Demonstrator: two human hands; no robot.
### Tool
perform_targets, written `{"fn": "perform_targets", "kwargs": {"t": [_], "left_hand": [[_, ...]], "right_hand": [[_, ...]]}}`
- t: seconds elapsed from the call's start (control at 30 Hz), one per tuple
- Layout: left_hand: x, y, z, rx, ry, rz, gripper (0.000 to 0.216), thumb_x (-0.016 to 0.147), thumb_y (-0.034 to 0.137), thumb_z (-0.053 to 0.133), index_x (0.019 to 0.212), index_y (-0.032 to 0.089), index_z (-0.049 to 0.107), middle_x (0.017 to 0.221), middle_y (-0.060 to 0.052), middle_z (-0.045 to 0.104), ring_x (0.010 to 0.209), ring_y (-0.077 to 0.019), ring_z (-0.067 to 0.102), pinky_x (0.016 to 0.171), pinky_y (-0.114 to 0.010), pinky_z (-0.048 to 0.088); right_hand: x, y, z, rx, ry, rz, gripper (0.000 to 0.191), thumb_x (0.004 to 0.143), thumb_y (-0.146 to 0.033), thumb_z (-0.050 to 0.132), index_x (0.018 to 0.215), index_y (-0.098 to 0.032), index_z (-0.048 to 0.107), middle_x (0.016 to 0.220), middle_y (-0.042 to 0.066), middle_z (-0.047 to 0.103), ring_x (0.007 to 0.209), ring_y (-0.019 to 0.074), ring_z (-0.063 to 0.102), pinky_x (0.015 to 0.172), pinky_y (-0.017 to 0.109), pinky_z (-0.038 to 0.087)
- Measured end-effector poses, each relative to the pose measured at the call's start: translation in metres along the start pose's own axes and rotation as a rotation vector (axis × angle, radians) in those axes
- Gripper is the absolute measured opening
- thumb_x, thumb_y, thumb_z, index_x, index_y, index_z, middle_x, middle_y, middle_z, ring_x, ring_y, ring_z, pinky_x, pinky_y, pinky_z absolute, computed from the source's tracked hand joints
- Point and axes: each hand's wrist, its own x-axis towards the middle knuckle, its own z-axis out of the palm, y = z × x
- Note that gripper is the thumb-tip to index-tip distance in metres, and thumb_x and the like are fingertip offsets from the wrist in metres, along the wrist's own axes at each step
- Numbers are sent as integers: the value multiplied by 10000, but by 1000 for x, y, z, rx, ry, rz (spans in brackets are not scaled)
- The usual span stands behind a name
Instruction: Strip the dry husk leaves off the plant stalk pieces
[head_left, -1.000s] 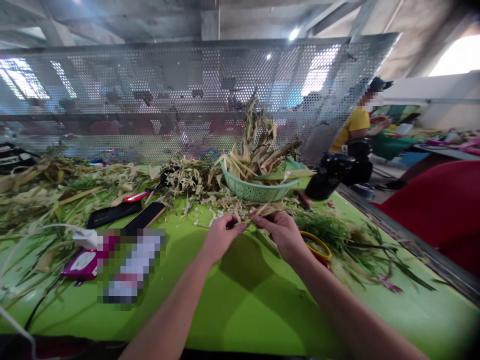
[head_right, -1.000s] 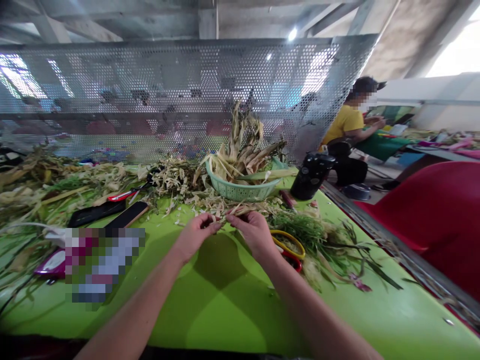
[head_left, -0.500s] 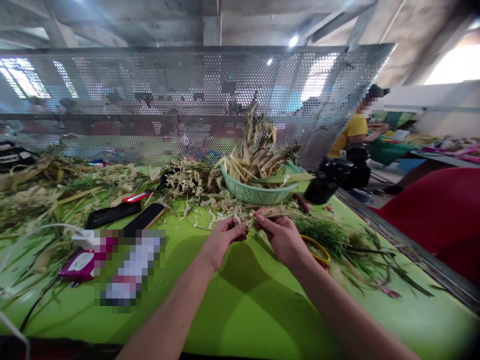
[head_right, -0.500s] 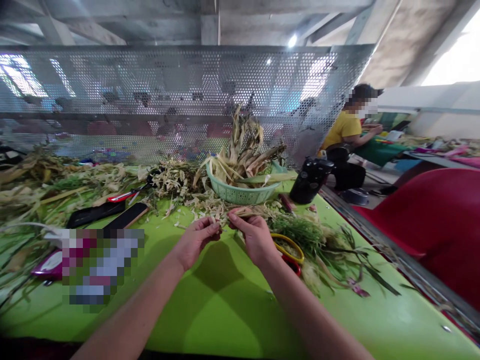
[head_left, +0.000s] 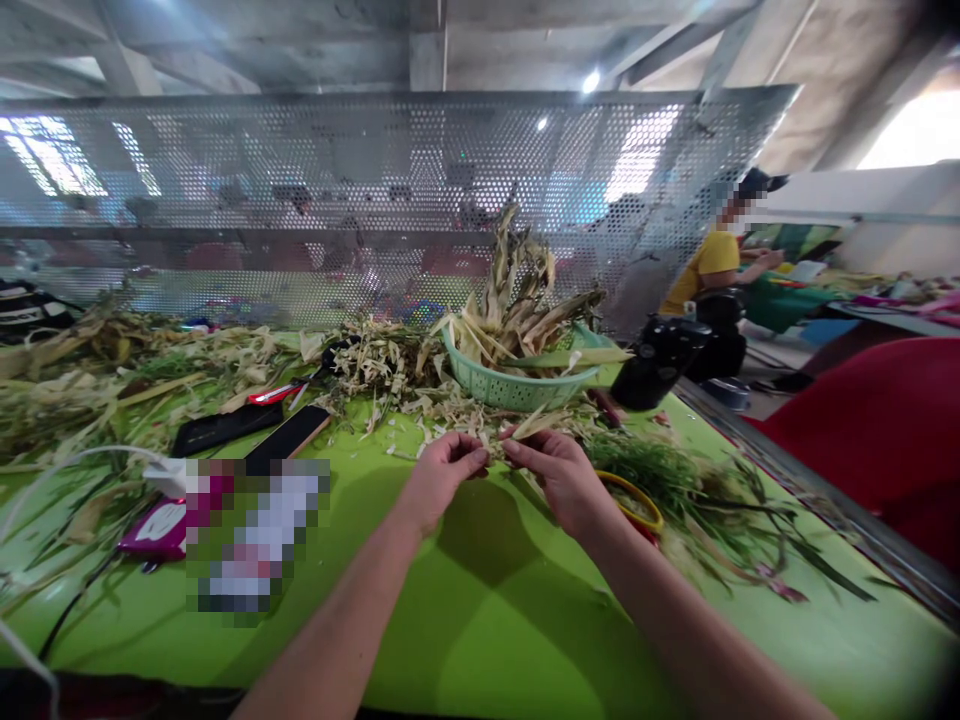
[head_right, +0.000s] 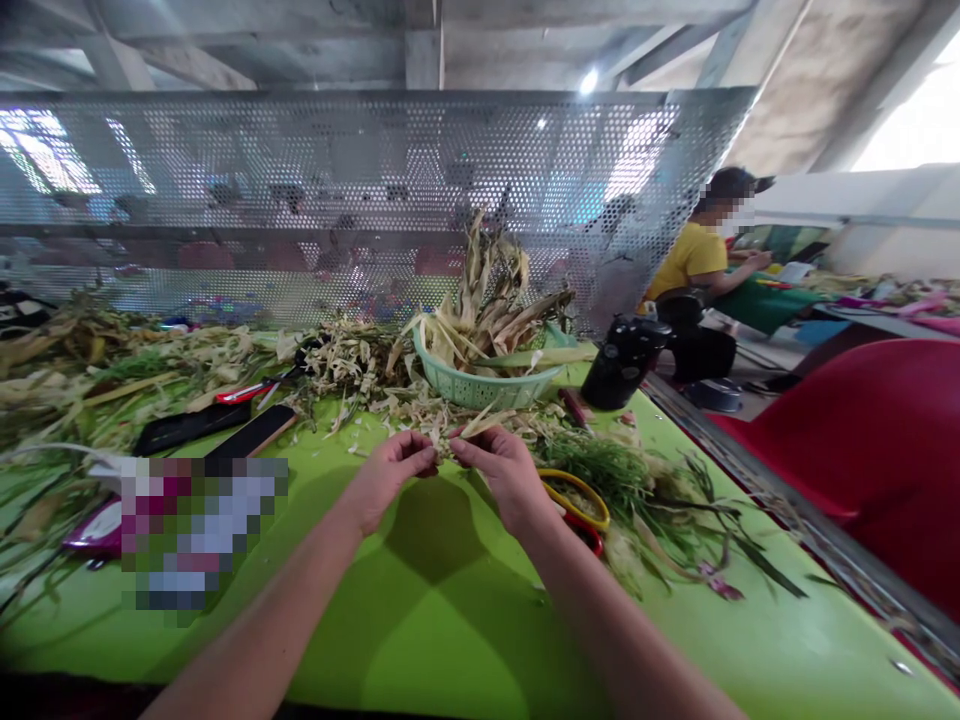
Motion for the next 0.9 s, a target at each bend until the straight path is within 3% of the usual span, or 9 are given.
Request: {"fn": "perform_targets", "kwargs": {"t": [0.2,0.57,0.77,0.9], "left_hand": [[-1,6,-2,63,20,60,317,730,361,699,967,156,653,929,-78,653,838,-163,581,846,-340,433],[2,1,-4,-15,14,-5,274,691,327,746,863,139,647,830,-50,636,771,-138,585,812,-330,468],[0,9,-2,-97,112,-62,253,666,288,768,834,142,646,804,-30,631,719,-115,588,797,-312,469],[-1,10,-2,-79,85,-85,285,671,320,764,867,146,653,826,-33,642,698,-110,590,781,-308,462]], "right_hand": [[1,-1,1,22,31,-1,295,643,-344,794,856,-160,702,728,32,657,648,142,547,639,284,425],[0,-1,-1,9,25,-10,283,679,-354,778,885,-177,700,766,22,649,658,125,547,660,268,429],[-2,-6,3,-140,-13,16,271,676,-398,773,778,-168,672,731,22,632,645,129,534,624,263,408],[-1,-2,2,-236,-9,-12,267,684,-425,755,716,-177,661,667,7,609,618,130,505,587,266,377]]}}
